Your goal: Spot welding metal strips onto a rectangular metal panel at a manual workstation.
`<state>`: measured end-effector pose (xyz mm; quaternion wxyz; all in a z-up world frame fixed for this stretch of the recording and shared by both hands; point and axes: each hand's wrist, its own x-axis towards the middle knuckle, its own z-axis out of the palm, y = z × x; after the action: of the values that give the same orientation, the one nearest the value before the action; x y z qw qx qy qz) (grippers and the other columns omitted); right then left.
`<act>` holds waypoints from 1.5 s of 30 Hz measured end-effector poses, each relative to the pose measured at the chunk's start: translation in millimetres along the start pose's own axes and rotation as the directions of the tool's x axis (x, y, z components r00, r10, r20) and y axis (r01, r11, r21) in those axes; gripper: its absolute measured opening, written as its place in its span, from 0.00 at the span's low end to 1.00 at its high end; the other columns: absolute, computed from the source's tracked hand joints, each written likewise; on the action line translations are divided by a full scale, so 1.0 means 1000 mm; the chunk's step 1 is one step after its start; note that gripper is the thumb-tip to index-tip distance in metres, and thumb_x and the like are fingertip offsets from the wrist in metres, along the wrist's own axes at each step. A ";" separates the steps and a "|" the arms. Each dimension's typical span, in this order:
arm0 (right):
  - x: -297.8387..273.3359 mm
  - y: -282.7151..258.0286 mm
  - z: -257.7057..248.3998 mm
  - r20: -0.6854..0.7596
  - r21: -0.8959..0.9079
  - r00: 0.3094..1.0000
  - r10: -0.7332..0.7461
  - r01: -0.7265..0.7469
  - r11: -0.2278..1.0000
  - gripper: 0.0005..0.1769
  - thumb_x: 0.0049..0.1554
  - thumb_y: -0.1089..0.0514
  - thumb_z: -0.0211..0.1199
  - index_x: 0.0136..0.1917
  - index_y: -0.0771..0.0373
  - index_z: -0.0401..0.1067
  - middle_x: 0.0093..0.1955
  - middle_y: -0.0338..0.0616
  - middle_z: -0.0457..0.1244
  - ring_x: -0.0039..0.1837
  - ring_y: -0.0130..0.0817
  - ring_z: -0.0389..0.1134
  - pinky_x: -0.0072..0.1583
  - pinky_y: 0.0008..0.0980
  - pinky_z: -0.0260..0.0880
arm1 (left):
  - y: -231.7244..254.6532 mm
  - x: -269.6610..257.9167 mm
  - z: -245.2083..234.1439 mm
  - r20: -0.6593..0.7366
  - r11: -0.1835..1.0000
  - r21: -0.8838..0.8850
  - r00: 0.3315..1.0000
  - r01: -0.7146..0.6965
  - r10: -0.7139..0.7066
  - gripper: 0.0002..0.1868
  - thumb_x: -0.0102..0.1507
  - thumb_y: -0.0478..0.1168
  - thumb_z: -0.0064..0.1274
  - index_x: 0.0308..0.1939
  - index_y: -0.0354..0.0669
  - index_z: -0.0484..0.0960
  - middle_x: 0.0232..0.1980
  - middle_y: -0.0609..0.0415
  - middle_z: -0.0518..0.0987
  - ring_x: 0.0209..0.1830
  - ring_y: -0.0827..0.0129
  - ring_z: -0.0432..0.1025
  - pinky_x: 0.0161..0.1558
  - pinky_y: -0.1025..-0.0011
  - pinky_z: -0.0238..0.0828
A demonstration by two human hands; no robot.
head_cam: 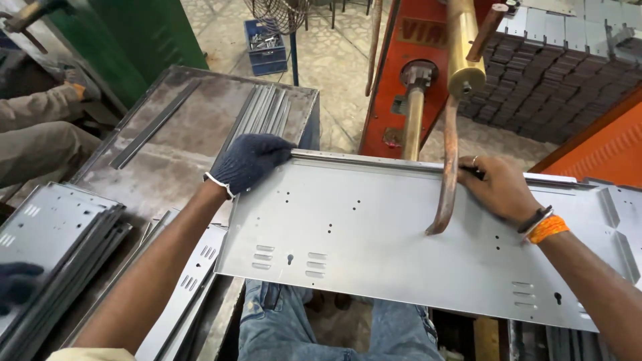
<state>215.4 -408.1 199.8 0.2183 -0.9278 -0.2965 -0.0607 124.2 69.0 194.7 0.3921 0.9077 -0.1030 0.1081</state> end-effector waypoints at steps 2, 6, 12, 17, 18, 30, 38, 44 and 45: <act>0.000 -0.001 0.001 0.013 -0.046 1.000 0.026 -0.026 0.999 0.16 0.59 0.53 0.62 0.55 0.62 0.80 0.47 0.55 0.72 0.46 0.48 0.73 0.52 0.44 0.71 | 0.004 -0.002 -0.001 -0.004 1.000 0.013 1.000 0.013 -0.013 0.13 0.64 0.42 0.60 0.49 0.39 0.87 0.42 0.47 0.87 0.39 0.67 0.81 0.46 0.68 0.76; 0.002 -0.004 0.004 0.014 -0.016 0.997 0.076 -0.076 0.997 0.16 0.58 0.54 0.62 0.56 0.64 0.79 0.45 0.56 0.72 0.43 0.48 0.73 0.49 0.44 0.71 | 0.010 -0.004 -0.003 -0.041 1.000 -0.029 0.999 -0.001 0.000 0.16 0.64 0.40 0.58 0.55 0.39 0.83 0.47 0.46 0.87 0.43 0.66 0.81 0.49 0.68 0.76; 0.003 -0.001 0.007 -0.003 -0.056 0.999 0.047 -0.047 0.997 0.17 0.56 0.55 0.63 0.56 0.63 0.80 0.41 0.56 0.71 0.39 0.48 0.71 0.46 0.45 0.70 | 0.007 -0.005 -0.003 -0.083 0.998 -0.028 0.995 -0.064 0.062 0.19 0.65 0.39 0.56 0.59 0.39 0.81 0.51 0.44 0.86 0.50 0.63 0.81 0.53 0.66 0.75; 0.005 -0.013 0.004 -0.050 -0.191 0.998 0.033 -0.042 0.981 0.15 0.57 0.52 0.66 0.53 0.62 0.81 0.37 0.58 0.70 0.39 0.49 0.70 0.47 0.47 0.69 | 0.028 -0.002 -0.017 -0.027 0.995 0.079 0.997 -0.064 0.067 0.18 0.66 0.42 0.54 0.58 0.43 0.83 0.48 0.45 0.86 0.45 0.60 0.82 0.51 0.64 0.76; 0.005 -0.022 0.000 -0.004 -0.158 0.993 0.118 -0.117 0.980 0.16 0.57 0.51 0.66 0.54 0.60 0.81 0.35 0.57 0.70 0.36 0.50 0.70 0.45 0.47 0.69 | 0.036 -0.001 -0.019 0.005 0.993 0.121 1.000 -0.020 0.019 0.17 0.65 0.44 0.54 0.58 0.46 0.83 0.45 0.47 0.87 0.42 0.60 0.82 0.48 0.64 0.77; 0.000 -0.008 0.001 -0.044 -0.048 0.999 -0.004 0.002 0.999 0.15 0.57 0.54 0.63 0.55 0.62 0.79 0.46 0.56 0.71 0.47 0.54 0.72 0.51 0.47 0.71 | 0.015 0.013 0.015 0.100 0.895 0.385 0.974 -0.225 0.202 0.13 0.62 0.40 0.54 0.50 0.47 0.83 0.39 0.42 0.84 0.38 0.44 0.78 0.41 0.50 0.73; -0.015 0.014 -0.041 0.155 -0.140 0.988 -0.011 0.033 0.990 0.20 0.61 0.45 0.57 0.55 0.62 0.76 0.47 0.55 0.70 0.49 0.55 0.71 0.50 0.51 0.70 | 0.016 0.019 0.018 0.126 0.864 0.458 0.978 -0.207 0.167 0.09 0.59 0.38 0.52 0.43 0.45 0.79 0.35 0.39 0.82 0.38 0.39 0.76 0.40 0.44 0.69; -0.027 0.019 -0.036 0.034 -0.225 0.996 0.084 -0.074 0.972 0.20 0.62 0.42 0.56 0.49 0.58 0.78 0.39 0.53 0.70 0.46 0.54 0.71 0.49 0.51 0.68 | 0.019 0.022 0.022 0.124 0.866 0.478 0.987 -0.150 0.102 0.09 0.61 0.39 0.52 0.44 0.46 0.79 0.36 0.39 0.82 0.37 0.39 0.76 0.40 0.44 0.69; -0.028 0.019 -0.037 0.034 -0.232 0.995 0.091 -0.080 0.969 0.20 0.62 0.42 0.56 0.48 0.58 0.78 0.37 0.52 0.69 0.43 0.52 0.71 0.47 0.51 0.67 | 0.019 0.020 0.021 0.127 0.865 0.481 0.988 -0.139 0.088 0.08 0.62 0.40 0.52 0.44 0.46 0.79 0.35 0.39 0.82 0.37 0.39 0.76 0.40 0.44 0.69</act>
<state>203.8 -452.6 219.3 0.1050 -0.9598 -0.2520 -0.0644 140.3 38.6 199.7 0.1373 0.9739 -0.1455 0.1075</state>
